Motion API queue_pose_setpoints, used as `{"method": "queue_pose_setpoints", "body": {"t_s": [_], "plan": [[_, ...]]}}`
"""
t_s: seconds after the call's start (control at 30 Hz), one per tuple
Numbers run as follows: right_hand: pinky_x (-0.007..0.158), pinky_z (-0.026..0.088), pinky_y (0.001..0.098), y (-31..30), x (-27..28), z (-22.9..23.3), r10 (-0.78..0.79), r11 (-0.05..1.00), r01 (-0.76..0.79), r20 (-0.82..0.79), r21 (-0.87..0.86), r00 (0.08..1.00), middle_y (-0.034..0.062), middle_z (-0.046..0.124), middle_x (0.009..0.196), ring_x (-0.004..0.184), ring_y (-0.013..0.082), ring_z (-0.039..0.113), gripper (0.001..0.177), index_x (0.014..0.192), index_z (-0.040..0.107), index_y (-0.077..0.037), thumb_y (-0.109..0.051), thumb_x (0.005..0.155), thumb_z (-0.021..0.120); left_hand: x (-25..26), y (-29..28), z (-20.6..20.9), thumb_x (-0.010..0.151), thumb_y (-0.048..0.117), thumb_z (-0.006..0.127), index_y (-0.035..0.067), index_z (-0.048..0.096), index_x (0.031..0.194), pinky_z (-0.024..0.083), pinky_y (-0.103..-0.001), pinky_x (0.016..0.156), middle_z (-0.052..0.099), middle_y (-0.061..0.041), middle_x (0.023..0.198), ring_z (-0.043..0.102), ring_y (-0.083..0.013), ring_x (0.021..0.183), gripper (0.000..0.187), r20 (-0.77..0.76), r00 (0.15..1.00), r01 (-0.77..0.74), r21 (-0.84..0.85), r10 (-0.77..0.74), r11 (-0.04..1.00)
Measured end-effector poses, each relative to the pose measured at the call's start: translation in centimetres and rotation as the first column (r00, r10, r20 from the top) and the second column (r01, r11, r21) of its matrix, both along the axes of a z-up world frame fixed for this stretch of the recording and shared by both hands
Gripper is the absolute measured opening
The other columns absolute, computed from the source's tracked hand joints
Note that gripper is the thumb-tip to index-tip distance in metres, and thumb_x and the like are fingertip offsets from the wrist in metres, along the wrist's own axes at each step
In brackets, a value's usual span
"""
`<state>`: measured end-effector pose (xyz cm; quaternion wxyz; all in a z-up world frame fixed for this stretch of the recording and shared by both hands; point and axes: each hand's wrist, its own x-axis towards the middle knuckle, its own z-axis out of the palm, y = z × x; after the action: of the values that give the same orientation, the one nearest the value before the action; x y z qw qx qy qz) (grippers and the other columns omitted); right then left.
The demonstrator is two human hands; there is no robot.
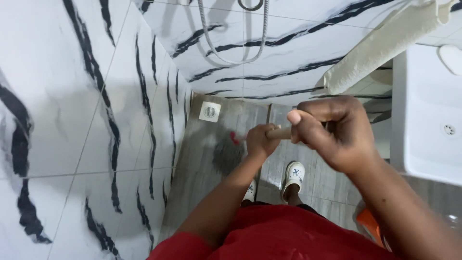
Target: The person mops the bathroom floor, using a mop and bucket, dipping the mop into the bucket and then scrubbing the tiles around the sink and toilet area.
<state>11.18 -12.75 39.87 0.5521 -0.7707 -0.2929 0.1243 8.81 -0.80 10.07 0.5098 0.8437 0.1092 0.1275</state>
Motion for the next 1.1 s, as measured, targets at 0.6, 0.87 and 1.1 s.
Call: {"method": "queue_pose_setpoints", "body": {"t_s": [0.6,0.87,1.1], "plan": [[0.044,0.044,0.0292,1.4,7.9,-2.2,-0.373,0.92,0.376,-0.051,0.107,0.927,0.0055,0.052,0.053,0.045,0.0143,0.055,0.046,0.072,0.063,0.0,-0.026,0.109,0.058,2.6,-0.4,-3.8,0.075,0.038,0.075,0.004,0.077,0.1,0.057,-0.047,0.081,0.075,-0.023,0.092,0.073,-0.0396,0.092,0.043,-0.493,0.865,0.07,-0.056,-0.088,0.996],[0.044,0.046,0.0323,2.6,4.3,-12.4,-0.323,0.944,0.315,-0.48,-0.101,0.815,0.0084,0.057,0.051,0.043,0.0168,0.06,0.044,0.066,0.064,-0.002,-0.03,0.099,0.058,-12.3,1.2,-13.7,0.081,0.041,0.071,-0.005,0.074,0.085,0.055,-0.047,0.069,0.073,-0.023,0.079,0.074,-0.0376,0.077,0.047,-0.705,0.689,0.006,-0.229,-0.171,0.973],[0.046,0.039,0.0322,3.4,0.4,-15.1,0.031,0.999,0.005,-0.715,0.048,0.699,0.0041,0.047,0.049,0.042,0.016,0.046,0.045,0.065,0.064,0.0,-0.029,0.098,0.065,-20.0,3.2,-20.2,0.073,0.038,0.076,-0.005,0.074,0.081,0.055,-0.045,0.063,0.071,-0.025,0.074,0.073,-0.0382,0.07,0.044,-0.603,0.788,0.068,-0.115,-0.124,0.991]]}}
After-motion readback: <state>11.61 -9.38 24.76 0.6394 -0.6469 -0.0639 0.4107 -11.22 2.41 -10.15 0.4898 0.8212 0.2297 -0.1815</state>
